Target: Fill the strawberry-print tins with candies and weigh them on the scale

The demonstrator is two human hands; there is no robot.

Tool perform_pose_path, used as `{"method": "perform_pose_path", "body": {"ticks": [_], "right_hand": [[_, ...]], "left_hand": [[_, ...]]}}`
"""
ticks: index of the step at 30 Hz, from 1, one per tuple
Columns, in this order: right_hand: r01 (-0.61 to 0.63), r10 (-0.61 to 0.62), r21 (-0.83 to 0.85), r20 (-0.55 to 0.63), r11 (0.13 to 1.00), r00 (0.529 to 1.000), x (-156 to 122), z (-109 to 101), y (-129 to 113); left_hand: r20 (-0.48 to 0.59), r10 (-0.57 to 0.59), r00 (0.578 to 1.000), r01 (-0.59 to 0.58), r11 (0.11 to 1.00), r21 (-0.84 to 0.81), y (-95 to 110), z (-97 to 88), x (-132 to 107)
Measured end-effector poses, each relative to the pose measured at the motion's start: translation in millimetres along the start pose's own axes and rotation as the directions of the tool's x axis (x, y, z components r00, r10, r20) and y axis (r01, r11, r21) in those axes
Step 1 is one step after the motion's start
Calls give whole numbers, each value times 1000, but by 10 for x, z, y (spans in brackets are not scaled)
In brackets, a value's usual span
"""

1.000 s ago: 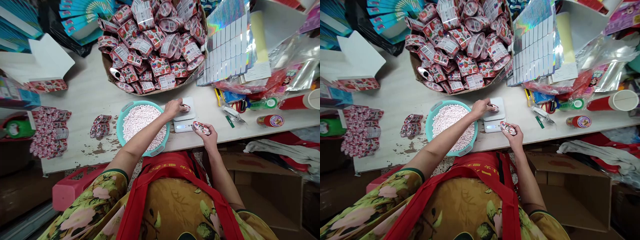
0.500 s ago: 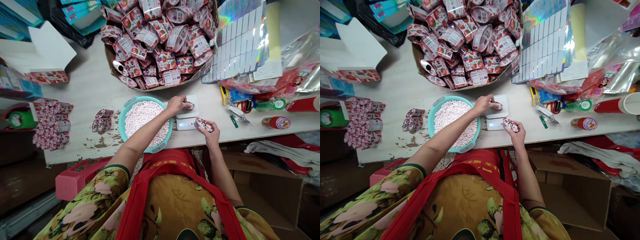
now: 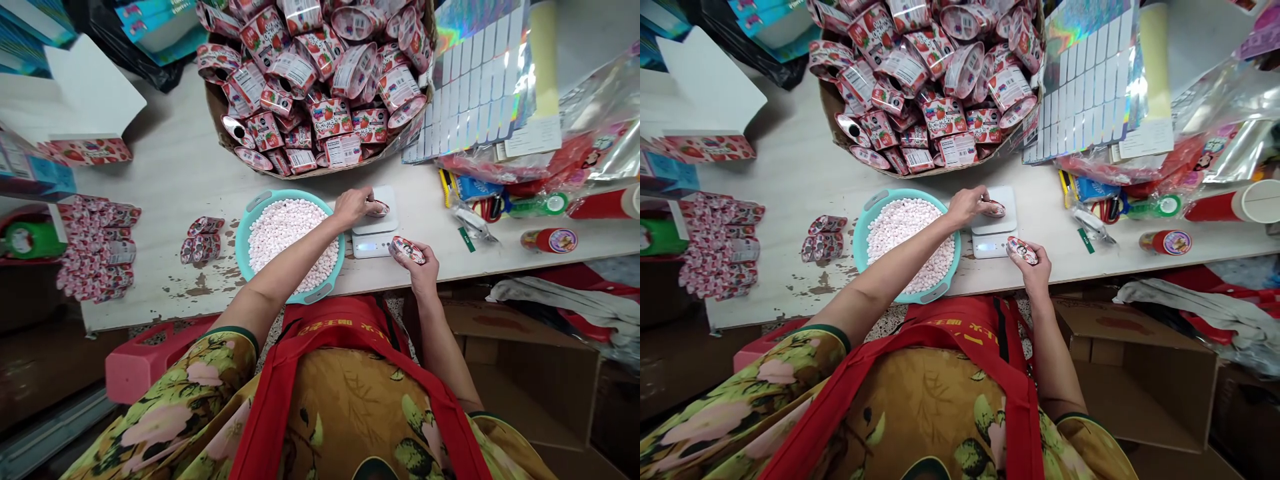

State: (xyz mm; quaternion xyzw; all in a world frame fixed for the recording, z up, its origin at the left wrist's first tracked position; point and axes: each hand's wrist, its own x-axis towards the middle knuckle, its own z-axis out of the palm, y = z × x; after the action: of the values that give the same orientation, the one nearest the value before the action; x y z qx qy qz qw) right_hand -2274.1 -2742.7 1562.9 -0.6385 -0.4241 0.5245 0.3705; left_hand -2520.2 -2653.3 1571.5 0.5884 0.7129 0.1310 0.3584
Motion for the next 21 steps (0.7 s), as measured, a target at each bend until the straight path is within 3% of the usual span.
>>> {"method": "perform_pose_path", "body": {"ticks": [7,11,15,18,21], "right_hand": [[-37,37,45,0,998,999,-24,0,49],[-24,25,40,-42,999,999,-27,-27,68],[-16,18,37,-40,999,999,6,-23,82],[38,-38,9,-39,999,999,125,58,60],[144,-147,-50,-53,988,988,364,240,-16]], "left_hand": [[-32,63,997,-67,985,-159,-62,-37,26],[64,97,993,-103,991,86,-94,-32,-40],[154,143,978,-186,928,323,21,54,-129],[30,82,996,-87,944,317,48,-96,-282],[-232,-66,970,125,961,248,-206,-565,-632]]}}
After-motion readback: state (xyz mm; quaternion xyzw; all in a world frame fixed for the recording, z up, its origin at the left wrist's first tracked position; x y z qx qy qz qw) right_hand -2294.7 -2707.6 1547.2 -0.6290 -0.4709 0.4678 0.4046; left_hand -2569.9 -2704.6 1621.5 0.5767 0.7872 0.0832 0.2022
